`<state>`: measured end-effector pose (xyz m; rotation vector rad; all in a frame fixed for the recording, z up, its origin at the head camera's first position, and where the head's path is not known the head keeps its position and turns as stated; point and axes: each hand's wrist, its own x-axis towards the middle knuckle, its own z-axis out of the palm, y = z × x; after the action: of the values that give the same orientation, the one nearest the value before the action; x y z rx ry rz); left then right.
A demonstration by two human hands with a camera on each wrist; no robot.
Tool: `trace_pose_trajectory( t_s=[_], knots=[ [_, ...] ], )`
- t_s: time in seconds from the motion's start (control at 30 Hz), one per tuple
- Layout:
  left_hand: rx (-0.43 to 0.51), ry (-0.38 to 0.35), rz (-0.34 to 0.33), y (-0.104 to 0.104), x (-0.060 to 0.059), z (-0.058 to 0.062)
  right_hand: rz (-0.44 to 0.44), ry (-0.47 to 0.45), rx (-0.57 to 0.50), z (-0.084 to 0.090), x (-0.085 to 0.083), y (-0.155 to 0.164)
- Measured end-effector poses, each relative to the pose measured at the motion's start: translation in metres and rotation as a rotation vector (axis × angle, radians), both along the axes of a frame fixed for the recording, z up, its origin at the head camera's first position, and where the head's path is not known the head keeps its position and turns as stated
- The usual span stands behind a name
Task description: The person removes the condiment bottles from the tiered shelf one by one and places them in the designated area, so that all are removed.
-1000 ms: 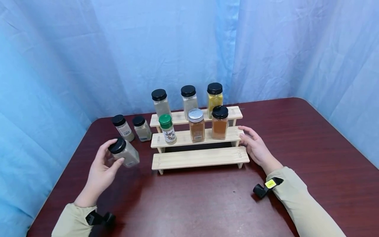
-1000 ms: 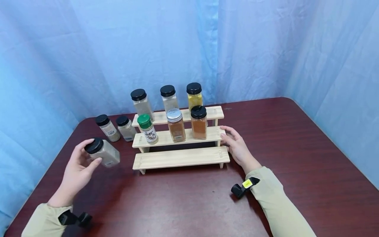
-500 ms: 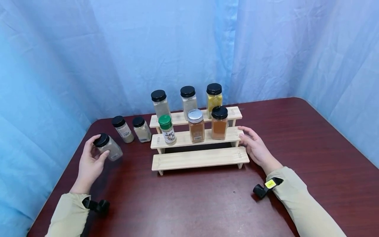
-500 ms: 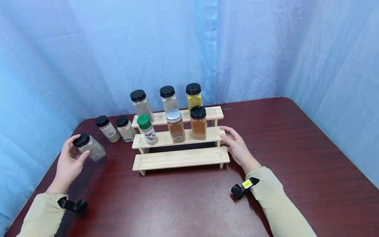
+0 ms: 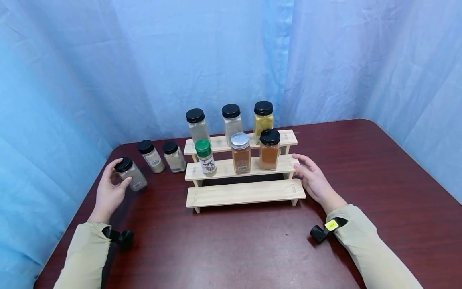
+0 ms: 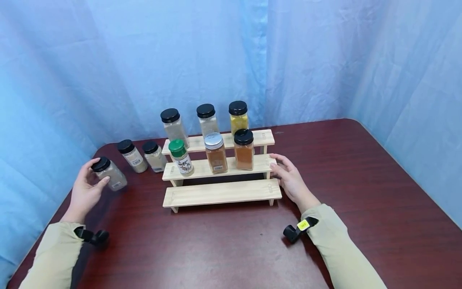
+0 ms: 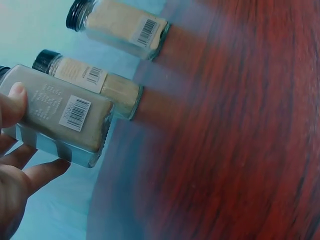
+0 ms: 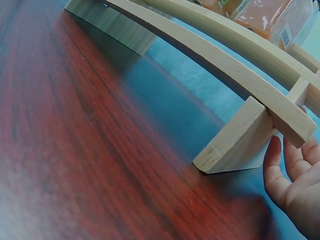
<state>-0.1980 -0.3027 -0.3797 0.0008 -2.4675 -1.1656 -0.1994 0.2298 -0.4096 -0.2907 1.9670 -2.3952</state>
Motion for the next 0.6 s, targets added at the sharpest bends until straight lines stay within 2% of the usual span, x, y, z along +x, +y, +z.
trace_pose_trajectory(
  t_s=[0.17,0.37,0.6],
  knots=[
    [0.005,0.012,-0.011,-0.004,-0.004,-0.007,-0.003,0.002,0.0,-0.001,0.001,0.0],
    [-0.004,-0.033,-0.02,-0.011,-0.004,-0.016,0.006,0.011,-0.016,-0.002,0.001,0.0],
    [0.02,-0.075,-0.02,-0.016,-0.009,-0.017,0.007,0.022,-0.018,-0.002,-0.001,0.001]
  ],
)
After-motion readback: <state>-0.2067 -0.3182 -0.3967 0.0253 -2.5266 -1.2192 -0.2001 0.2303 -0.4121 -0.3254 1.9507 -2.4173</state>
